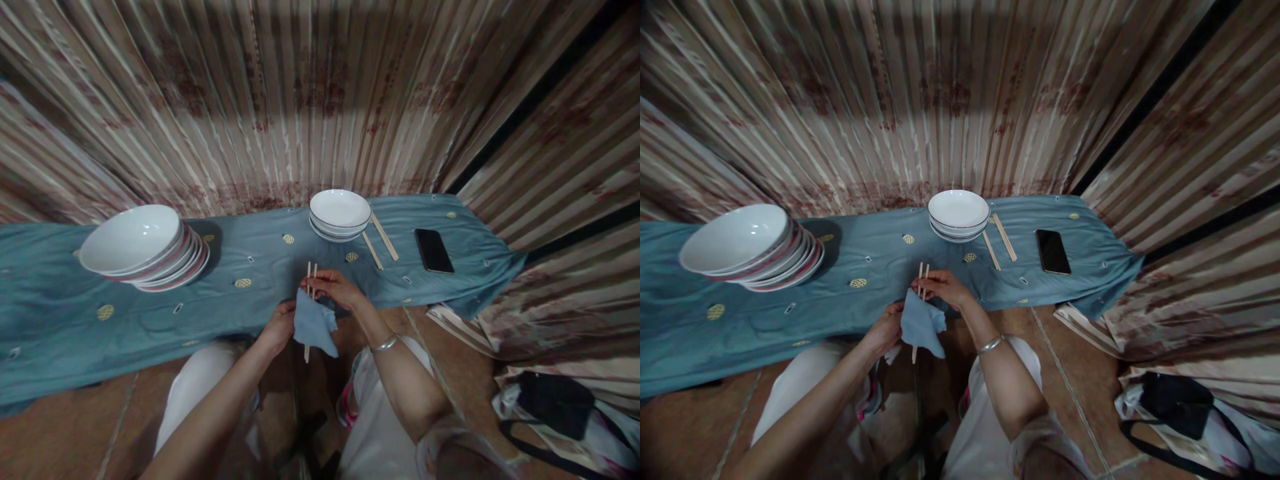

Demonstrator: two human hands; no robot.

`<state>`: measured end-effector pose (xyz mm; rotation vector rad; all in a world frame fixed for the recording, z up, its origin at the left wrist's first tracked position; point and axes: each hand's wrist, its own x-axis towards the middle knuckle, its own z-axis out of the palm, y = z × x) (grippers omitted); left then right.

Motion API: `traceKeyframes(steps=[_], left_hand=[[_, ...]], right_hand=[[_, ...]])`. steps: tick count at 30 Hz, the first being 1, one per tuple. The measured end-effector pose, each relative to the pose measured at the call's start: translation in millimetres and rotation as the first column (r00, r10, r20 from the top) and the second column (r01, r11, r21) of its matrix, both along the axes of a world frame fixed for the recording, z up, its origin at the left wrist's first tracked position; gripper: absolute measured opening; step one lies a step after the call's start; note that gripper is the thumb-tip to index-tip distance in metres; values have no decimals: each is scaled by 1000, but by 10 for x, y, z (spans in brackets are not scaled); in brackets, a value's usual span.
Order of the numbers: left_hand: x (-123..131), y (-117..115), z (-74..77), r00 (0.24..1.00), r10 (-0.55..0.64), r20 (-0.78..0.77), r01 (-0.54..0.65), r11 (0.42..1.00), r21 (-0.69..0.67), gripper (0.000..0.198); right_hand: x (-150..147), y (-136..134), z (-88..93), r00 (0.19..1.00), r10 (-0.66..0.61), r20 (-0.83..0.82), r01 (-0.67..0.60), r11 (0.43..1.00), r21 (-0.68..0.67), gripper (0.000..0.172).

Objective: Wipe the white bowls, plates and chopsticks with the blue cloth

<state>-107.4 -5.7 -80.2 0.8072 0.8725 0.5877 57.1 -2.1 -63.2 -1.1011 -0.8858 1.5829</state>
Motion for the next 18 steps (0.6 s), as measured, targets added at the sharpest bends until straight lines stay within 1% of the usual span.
traceKeyframes(steps=[2, 8, 15, 18], left_hand=[[7, -4, 12, 1000, 4, 3, -4, 1000, -9, 27], [22, -33, 59, 1000, -28, 4, 28, 1000, -8, 31], [-16, -100, 33, 993, -120, -20, 120, 993, -10, 29], [-39, -117, 23, 990, -137, -38, 136, 991, -4, 28]], right_hand=[[-20, -1, -5, 1000, -22, 11, 22, 1000, 2, 39], [-37, 28, -31, 981, -176, 85, 177, 984, 3, 36], [131, 87, -16, 921, -376, 101, 371, 926, 71, 33], [199, 88, -4, 906, -414, 86, 408, 909, 82, 34]])
